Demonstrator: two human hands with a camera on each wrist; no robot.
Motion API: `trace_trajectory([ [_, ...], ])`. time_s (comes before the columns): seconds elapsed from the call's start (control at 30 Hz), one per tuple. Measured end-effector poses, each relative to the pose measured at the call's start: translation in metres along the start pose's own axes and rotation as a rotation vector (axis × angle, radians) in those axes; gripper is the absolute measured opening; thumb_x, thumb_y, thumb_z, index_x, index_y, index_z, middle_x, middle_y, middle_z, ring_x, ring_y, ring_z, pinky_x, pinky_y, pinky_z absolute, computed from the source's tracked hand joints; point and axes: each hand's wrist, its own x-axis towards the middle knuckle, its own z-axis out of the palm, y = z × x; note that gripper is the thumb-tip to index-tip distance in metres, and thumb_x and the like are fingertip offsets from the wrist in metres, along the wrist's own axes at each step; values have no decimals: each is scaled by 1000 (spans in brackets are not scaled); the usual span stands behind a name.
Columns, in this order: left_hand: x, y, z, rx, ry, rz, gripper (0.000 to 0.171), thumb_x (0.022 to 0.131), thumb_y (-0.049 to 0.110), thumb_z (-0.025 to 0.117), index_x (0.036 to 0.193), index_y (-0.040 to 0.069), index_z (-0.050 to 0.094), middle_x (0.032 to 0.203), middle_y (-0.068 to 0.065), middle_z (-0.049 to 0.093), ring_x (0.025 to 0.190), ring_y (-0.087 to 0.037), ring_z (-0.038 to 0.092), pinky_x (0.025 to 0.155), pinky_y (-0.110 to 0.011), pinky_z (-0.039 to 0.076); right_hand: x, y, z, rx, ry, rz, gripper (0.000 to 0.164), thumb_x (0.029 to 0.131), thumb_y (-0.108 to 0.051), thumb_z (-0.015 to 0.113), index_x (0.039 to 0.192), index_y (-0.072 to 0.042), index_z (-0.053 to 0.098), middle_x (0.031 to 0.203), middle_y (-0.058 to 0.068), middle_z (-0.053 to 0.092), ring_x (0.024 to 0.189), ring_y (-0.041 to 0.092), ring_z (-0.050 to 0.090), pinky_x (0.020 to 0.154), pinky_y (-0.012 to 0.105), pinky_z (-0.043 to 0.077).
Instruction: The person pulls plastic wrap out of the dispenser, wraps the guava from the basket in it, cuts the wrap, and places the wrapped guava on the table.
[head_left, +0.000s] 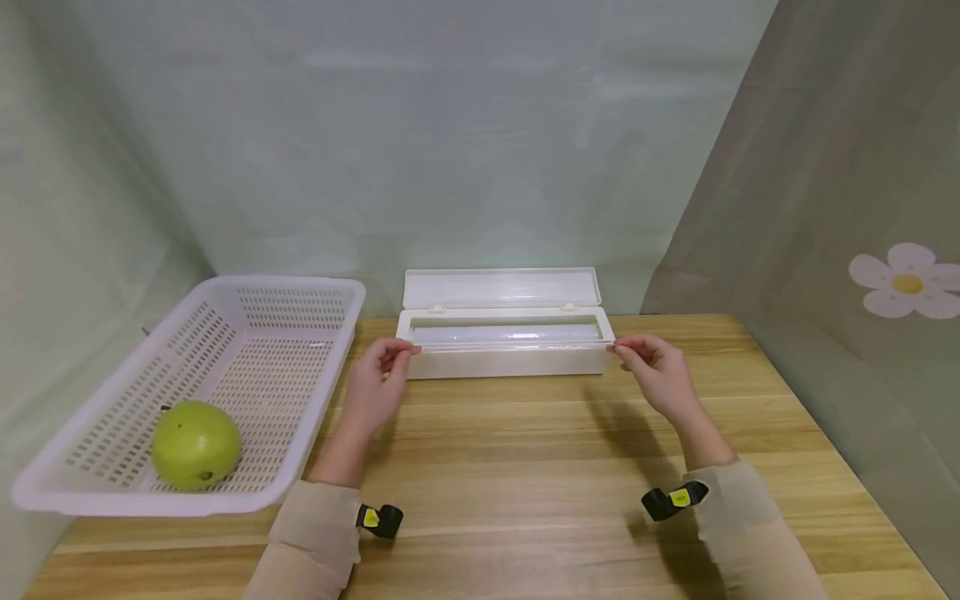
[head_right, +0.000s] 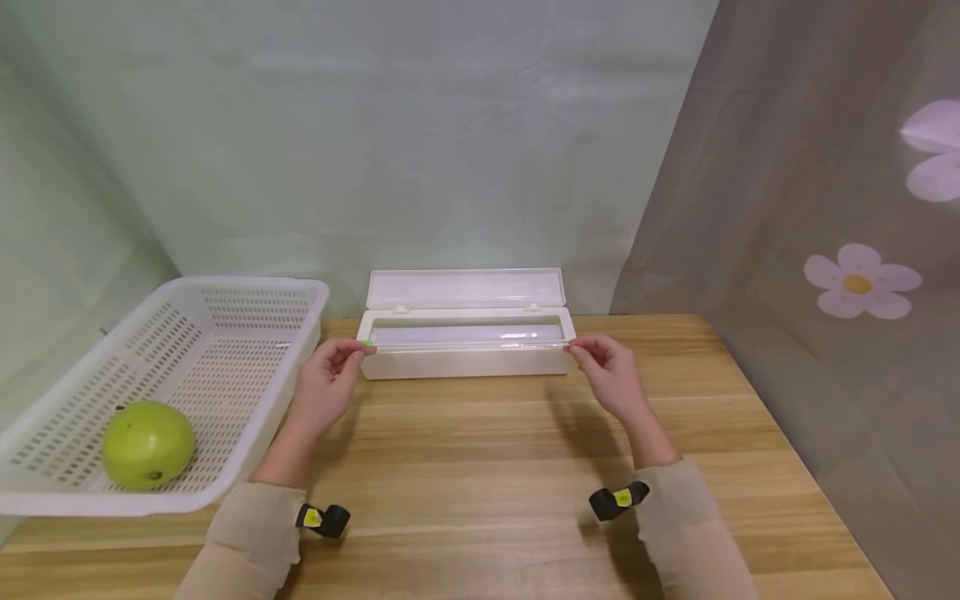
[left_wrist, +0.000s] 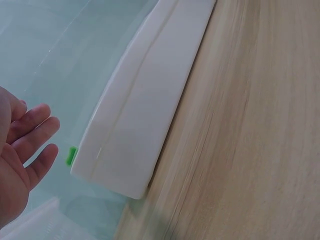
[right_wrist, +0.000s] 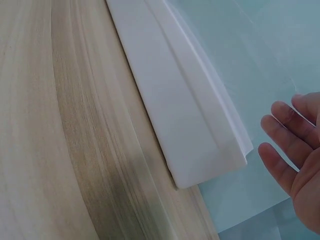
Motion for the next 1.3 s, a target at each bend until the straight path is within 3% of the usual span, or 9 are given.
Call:
trace_trajectory([
  [0.27, -2, 5, -2, -5, -3, -16, 10, 93, 3, 54, 99, -2, 61, 99, -15, 71, 91, -28, 64, 66, -7, 44, 2, 13, -3, -30, 3, -38, 23, 94, -16, 58, 100, 5, 64, 96, 1, 71, 82, -4, 61, 72, 21, 55],
  [0.43, -3, 8, -2, 1, 1, -16, 10, 93, 2, 54, 99, -2, 61, 99, -15, 71, 90, -24, 64, 67, -7, 44, 0, 11, -4, -38, 1, -51, 22, 94, -16, 58, 100, 4, 65, 99, 14, 70, 81, -4, 61, 72, 20, 54],
  [0.6, -4, 8, -2, -20, 2, -7, 10, 91, -1, 55, 98, -3, 61, 98, -18, 71, 90, -27, 64, 69, -7, 45, -2, 4, -4, -51, -1, -49, 19, 94, -10, 57, 101, 6, 65, 103, 25, 67, 79, -7, 59, 71, 15, 53],
  [0.77, -4, 8, -2, -48, -9, -4, 14, 85, -8, 57, 98, -5, 61, 97, -19, 70, 88, -24, 64, 73, -7, 47, -7, -9, -3, -54, -5, -56, 18, 93, -4, 56, 102, 9, 63, 104, 28, 66, 77, -8, 57, 70, 13, 51],
  [0.9, -3, 7, -3, -15, -19, 15, 15, 85, -5, 61, 100, -4, 63, 96, -18, 71, 88, -22, 65, 76, -8, 47, -6, -6, -5, -71, -3, -49, 18, 94, -8, 57, 101, 7, 64, 103, 26, 68, 76, -5, 58, 69, 15, 52],
  [1.0, -3, 7, -3, 32, -20, 31, 14, 86, 0, 64, 100, -4, 66, 96, -17, 71, 87, -25, 67, 76, -13, 50, -5, 2, -6, -94, 2, -45, 20, 94, -13, 58, 101, 3, 66, 98, 16, 70, 75, 2, 60, 68, 17, 52],
  [1.13, -4, 8, -4, 92, -14, 38, 12, 86, 4, 66, 96, -2, 69, 94, -16, 72, 86, -27, 68, 75, -22, 53, -6, 7, -7, -109, 5, -45, 21, 93, -18, 59, 100, 1, 67, 92, -6, 69, 75, 11, 62, 67, 19, 53],
  [1.3, -5, 9, -4, 123, -19, 36, 8, 86, 5, 66, 92, 0, 70, 92, -15, 72, 85, -24, 67, 73, -19, 52, -7, 9, -8, -83, -3, -54, 21, 94, -17, 59, 100, 3, 66, 88, -21, 65, 75, 4, 60, 68, 23, 54],
])
